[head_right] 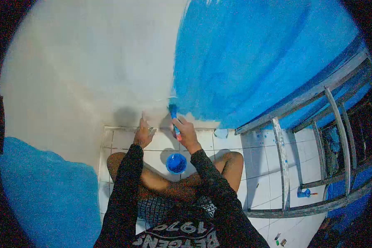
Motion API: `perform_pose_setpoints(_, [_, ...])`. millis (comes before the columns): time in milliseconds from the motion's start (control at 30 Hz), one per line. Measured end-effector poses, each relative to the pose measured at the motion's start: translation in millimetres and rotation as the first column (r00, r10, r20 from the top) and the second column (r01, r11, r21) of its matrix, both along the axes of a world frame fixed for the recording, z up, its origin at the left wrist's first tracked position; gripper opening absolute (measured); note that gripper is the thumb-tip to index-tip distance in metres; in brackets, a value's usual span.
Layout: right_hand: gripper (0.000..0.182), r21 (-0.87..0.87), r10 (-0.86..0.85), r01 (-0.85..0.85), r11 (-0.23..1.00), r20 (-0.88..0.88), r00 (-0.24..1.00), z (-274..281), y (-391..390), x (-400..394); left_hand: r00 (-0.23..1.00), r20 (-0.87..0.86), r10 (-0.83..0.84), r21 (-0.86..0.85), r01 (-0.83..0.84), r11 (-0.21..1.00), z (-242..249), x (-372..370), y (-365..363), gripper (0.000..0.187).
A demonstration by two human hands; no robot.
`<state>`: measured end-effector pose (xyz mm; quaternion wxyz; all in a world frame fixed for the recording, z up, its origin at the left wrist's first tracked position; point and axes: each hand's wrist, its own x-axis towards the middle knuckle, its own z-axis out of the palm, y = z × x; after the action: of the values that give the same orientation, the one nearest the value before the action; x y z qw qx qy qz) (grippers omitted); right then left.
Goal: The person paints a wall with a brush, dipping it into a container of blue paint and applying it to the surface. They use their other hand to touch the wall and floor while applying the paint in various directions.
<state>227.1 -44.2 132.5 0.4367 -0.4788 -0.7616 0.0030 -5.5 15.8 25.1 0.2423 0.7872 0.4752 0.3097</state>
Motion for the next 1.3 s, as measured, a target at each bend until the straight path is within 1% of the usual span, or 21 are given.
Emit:
perform_pose_setpoints(67, [0.012, 0.105, 0.048, -0.042, 0.994, -0.056, 0.997, -13.9, 14.9, 0.5, 1.0, -0.012, 0.009, -0.047, -0.009, 0.999, 0.6, -3.2, 4.1, 0.098])
perform_pose_setpoints(133, [0.012, 0.021, 0.013, -0.01, 1.0, -0.117, 0.993, -0.6, 16.2, 4.3, 0.996, -0.088, 0.003, 0.08, 0.004, 0.997, 0.0, -3.4, 2.5, 0.097])
perform_pose_setpoints(167, [0.013, -0.051, -0.028, 0.019, 0.998, -0.173, 0.985, 9.1, 19.3, 7.4, 0.996, -0.084, 0.002, 0.089, 0.005, 0.996, 1.4, -2.2, 1.4, 0.097])
perform_pose_setpoints(200, [0.018, 0.065, -0.027, 0.038, 0.997, -0.152, 0.988, 18.9, 26.6, 8.8, 0.999, -0.05, 0.002, 0.054, 0.001, 0.999, 3.9, -1.7, 0.8, 0.097])
perform_pose_setpoints(267, [0.018, 0.058, -0.014, 0.025, 0.998, -0.194, 0.981, 54.6, 29.9, 8.2, 1.0, -0.014, 0.009, 0.013, -0.008, 1.0, 3.4, -3.4, -1.2, 0.098])
perform_pose_setpoints(300, [0.019, 0.039, -0.012, 0.022, 0.999, -0.239, 0.971, 72.8, 29.3, 6.9, 0.998, -0.062, 0.022, 0.081, -0.017, 0.997, -0.9, -3.3, -1.2, 0.097])
perform_pose_setpoints(333, [0.019, 0.212, -0.011, 0.048, 0.976, -0.175, 0.985, 88.5, 32.2, 5.4, 0.993, -0.109, 0.037, 0.151, -0.02, 0.988, -1.4, -1.9, 0.1, 0.096])
perform_pose_setpoints(467, [0.009, 0.203, 0.054, -0.014, 0.979, -0.192, 0.98, 149.9, 31.7, 2.8, 0.986, -0.158, 0.059, 0.099, -0.044, 0.994, 0.5, -2.0, -2.1, 0.096])
perform_pose_setpoints(533, [0.009, 0.412, 0.016, 0.066, 0.909, -0.192, 0.981, 168.7, 30.6, -1.8, 0.992, -0.122, 0.04, 0.101, -0.027, 0.995, 5.3, -3.0, -2.4, 0.094])
perform_pose_setpoints(667, [0.014, 0.576, -0.074, 0.157, 0.802, -0.165, 0.984, 171.7, 24.7, -8.6, 0.992, -0.119, 0.036, 0.072, -0.028, 0.997, 10.4, -2.6, -2.8, 0.094])
perform_pose_setpoints(733, [0.022, 0.652, -0.115, 0.159, 0.741, -0.109, 0.987, 141.2, 20.5, -12.9, 1.0, 0.013, -0.026, -0.07, 0.027, 0.997, 6.1, -4.0, -0.6, 0.096])
perform_pose_setpoints(767, [0.022, 0.651, -0.112, 0.155, 0.743, -0.108, 0.988, 123.3, 19.6, -15.5, 1.0, 0.014, -0.022, -0.072, 0.023, 0.997, 2.8, -3.0, -0.5, 0.096])
perform_pose_setpoints(833, [0.024, 0.609, -0.163, 0.164, 0.776, -0.057, 0.985, 78.1, 18.9, -20.4, 0.987, -0.148, 0.057, 0.115, -0.04, 0.993, -4.2, -2.7, -1.1, 0.098])
perform_pose_setpoints(867, [0.024, 0.608, -0.163, 0.165, 0.777, -0.06, 0.985, 47.7, 20.1, -18.5, 0.987, -0.151, 0.057, 0.114, -0.04, 0.993, -7.8, -2.9, -1.1, 0.098])
perform_pose_setpoints(900, [0.024, 0.372, -0.083, 0.106, 0.922, -0.077, 0.994, 15.5, 22.2, -15.1, 0.989, -0.137, 0.047, 0.122, -0.03, 0.992, -11.0, -2.7, -0.4, 0.099])
perform_pose_setpoints(933, [0.023, 0.116, -0.008, 0.022, 0.993, -0.116, 0.993, -0.2, 22.7, -16.2, 0.991, -0.125, 0.039, 0.134, -0.022, 0.991, -10.3, -4.0, 2.8, 0.1])
perform_pose_setpoints(967, [0.023, 0.117, -0.009, 0.023, 0.993, -0.119, 0.993, -3.1, 17.6, -19.7, 0.991, -0.127, 0.039, 0.135, -0.021, 0.991, -5.3, -5.5, 2.8, 0.1])
perform_pose_setpoints(1033, [0.025, 0.075, -0.077, 0.073, 0.995, 0.041, 0.996, -10.3, 3.8, -21.5, 0.987, -0.162, 0.018, -0.004, -0.019, 1.0, 3.2, -4.4, -2.5, 0.1])
perform_pose_setpoints(1133, [0.024, 0.041, -0.04, 0.04, 0.998, 0.006, 0.999, -12.8, 3.7, -22.1, 0.99, -0.14, 0.036, 0.099, -0.022, 0.995, 0.6, -3.2, -3.0, 0.1])
perform_pose_setpoints(1200, [0.022, -0.046, -0.006, 0.001, 0.999, -0.097, 0.995, 7.5, -5.3, -25.3, 0.995, -0.098, 0.016, 0.073, -0.009, 0.997, -0.8, -7.1, -2.7, 0.101])
perform_pose_setpoints(1300, [0.023, -0.077, 0.061, -0.066, 0.995, -0.061, 0.996, -0.4, 11.6, -20.9, 0.997, -0.078, 0.012, 0.06, -0.007, 0.998, 0.2, -4.7, -0.9, 0.101])
